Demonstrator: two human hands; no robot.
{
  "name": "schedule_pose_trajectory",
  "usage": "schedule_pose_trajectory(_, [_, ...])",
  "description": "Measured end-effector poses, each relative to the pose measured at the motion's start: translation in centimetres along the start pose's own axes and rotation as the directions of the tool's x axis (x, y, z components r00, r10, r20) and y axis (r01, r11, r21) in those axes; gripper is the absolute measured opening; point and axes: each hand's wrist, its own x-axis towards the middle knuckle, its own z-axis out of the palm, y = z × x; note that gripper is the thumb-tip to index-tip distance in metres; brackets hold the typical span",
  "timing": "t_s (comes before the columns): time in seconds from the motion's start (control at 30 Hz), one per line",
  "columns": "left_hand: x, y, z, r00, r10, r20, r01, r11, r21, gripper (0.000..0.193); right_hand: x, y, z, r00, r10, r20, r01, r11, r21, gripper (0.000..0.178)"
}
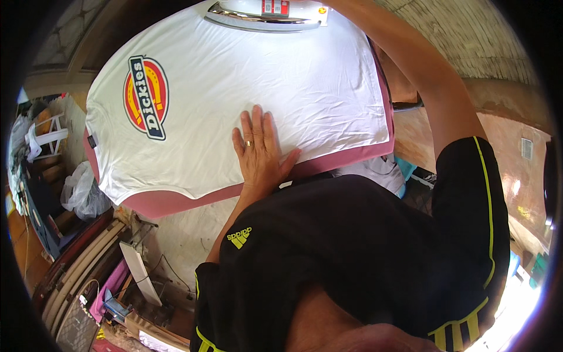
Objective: The person irons a grey t-shirt on a pink ironing board, then folds it and hands it to a coworker. They then pick up a white t-shirt, iron it, and fold it. The person uses a white electric iron and handles the shirts by hand.
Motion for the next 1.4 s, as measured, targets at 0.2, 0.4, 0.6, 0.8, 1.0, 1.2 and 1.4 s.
schedule_pose_trajectory(0.2, [-0.2,-10.2,-2.7,0.938,-0.236,-0.253,0.300,0.919,0.254,0.083,-1.6,-4.5,3.3,0.951,-0.016,0.308,-0.010,0.996,0.084,0.051])
schedule_pose_trajectory(0.4, [2.7,-19.1,-6.4,0.882,-0.227,-0.412,0.337,0.916,0.219,0.074,-6.9,-13.1,2.2,0.916,-0.110,0.386,0.038,0.981,0.190,0.035])
schedule_pose_trajectory(0.6, [3.1,-20.9,-6.4,0.862,-0.243,-0.444,0.378,0.892,0.247,0.078,1.2,-9.6,2.8,0.940,0.053,0.338,-0.049,0.999,-0.021,0.050])
schedule_pose_trajectory(0.8, [3.6,-21.0,-6.6,0.868,-0.241,-0.434,0.378,0.887,0.264,0.074,6.5,-6.1,2.3,0.989,0.102,0.105,-0.108,0.993,0.048,0.045])
schedule_pose_trajectory(1.0, [3.5,-21.1,-6.3,0.868,-0.270,-0.416,0.394,0.885,0.249,0.073,-1.1,-9.0,3.7,0.974,0.044,0.222,-0.065,0.994,0.088,0.050])
schedule_pose_trajectory(1.2, [3.5,-20.6,-6.6,0.870,-0.253,-0.422,0.387,0.882,0.268,0.074,-10.1,-6.8,-0.6,0.934,0.215,0.286,-0.250,0.964,0.090,0.047])
schedule_pose_trajectory(1.4, [3.3,-20.4,-6.6,0.891,-0.253,-0.377,0.376,0.876,0.301,0.074,-11.1,6.8,-3.3,0.841,0.524,-0.135,-0.535,0.765,-0.359,0.051])
